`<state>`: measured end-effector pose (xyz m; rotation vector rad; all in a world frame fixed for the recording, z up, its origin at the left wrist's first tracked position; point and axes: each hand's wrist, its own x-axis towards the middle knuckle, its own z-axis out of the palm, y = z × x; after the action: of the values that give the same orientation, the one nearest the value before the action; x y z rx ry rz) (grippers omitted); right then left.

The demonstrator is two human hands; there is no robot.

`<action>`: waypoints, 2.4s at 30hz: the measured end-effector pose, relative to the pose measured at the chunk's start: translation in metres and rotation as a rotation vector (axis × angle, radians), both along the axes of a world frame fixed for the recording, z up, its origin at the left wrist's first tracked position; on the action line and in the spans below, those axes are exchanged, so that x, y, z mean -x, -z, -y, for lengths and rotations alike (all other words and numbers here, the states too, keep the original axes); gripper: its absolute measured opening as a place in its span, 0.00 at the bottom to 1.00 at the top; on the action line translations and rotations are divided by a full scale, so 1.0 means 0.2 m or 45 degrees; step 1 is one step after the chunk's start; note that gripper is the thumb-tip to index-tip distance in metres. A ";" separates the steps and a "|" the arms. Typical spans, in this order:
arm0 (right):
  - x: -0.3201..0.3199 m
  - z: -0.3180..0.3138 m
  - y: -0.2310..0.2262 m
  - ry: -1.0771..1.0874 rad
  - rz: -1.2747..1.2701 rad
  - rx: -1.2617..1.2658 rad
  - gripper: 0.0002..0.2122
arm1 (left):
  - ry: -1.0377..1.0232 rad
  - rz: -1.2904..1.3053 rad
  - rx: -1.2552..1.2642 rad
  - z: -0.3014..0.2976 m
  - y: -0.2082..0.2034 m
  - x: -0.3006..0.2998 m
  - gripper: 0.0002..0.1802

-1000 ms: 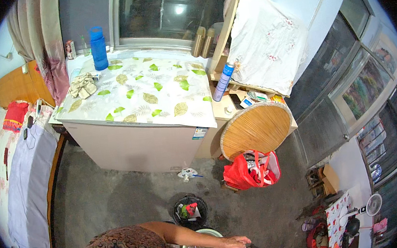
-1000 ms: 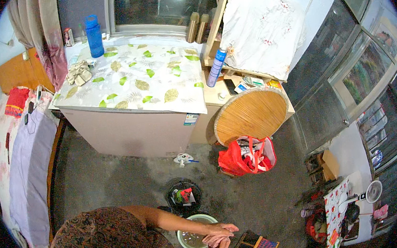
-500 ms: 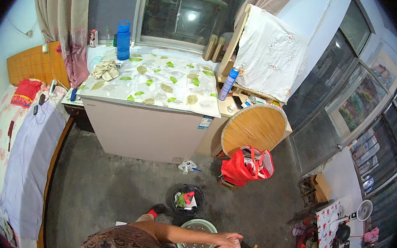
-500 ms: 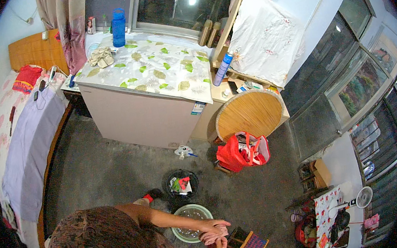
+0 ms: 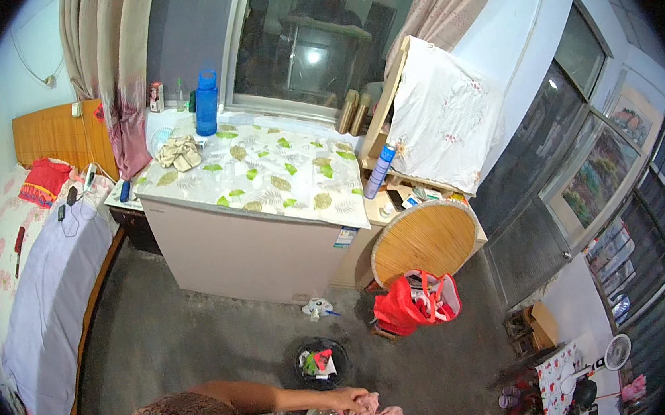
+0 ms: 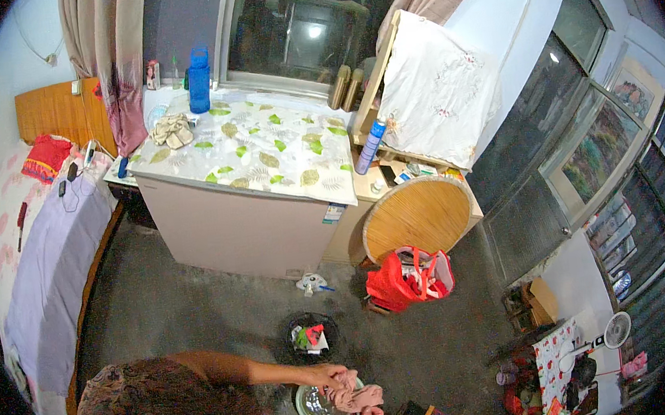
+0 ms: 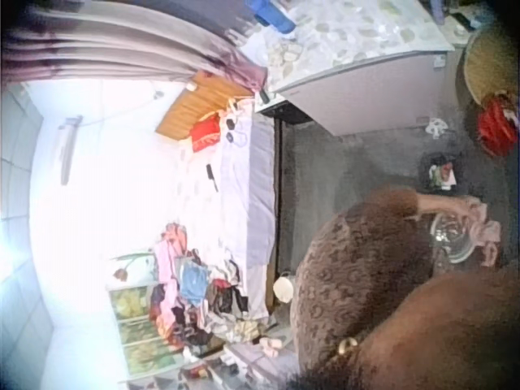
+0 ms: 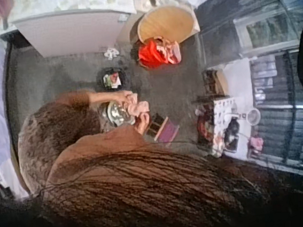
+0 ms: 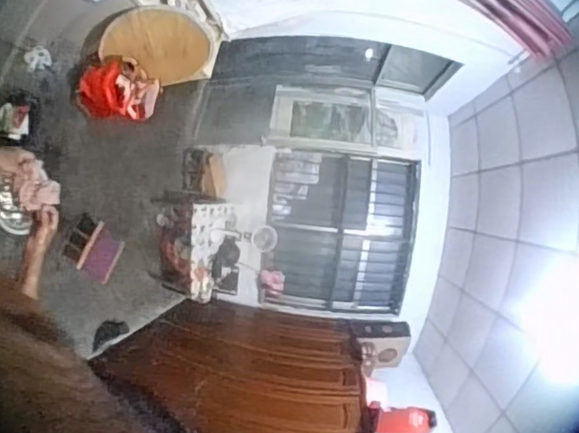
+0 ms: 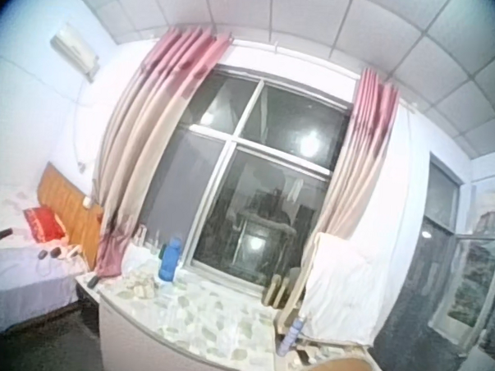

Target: The person wipes a window sill and glass with a cloth, then rinses and wrings the cloth in a basin of water. They attach the cloth to a long-handled tool and continue wiping the window glass and sill.

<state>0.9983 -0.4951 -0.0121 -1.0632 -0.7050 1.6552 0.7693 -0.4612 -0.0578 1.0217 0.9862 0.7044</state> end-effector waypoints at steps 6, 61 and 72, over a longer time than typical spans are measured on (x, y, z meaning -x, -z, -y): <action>0.16 -0.25 -0.03 -0.144 0.244 -0.165 0.07 | -0.224 0.476 0.036 0.01 -0.25 0.48 0.34; 0.19 -0.07 0.04 0.215 -0.161 0.070 0.07 | -0.019 0.148 -0.316 0.03 -0.57 0.28 0.12; 0.56 0.07 0.04 -0.003 -0.050 0.156 0.05 | 0.191 -0.180 -0.403 0.04 -0.54 0.48 0.20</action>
<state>0.8872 -0.5085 -0.0207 -1.1128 -0.5856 1.7348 0.6733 -0.4701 0.0497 1.4238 0.9246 0.6836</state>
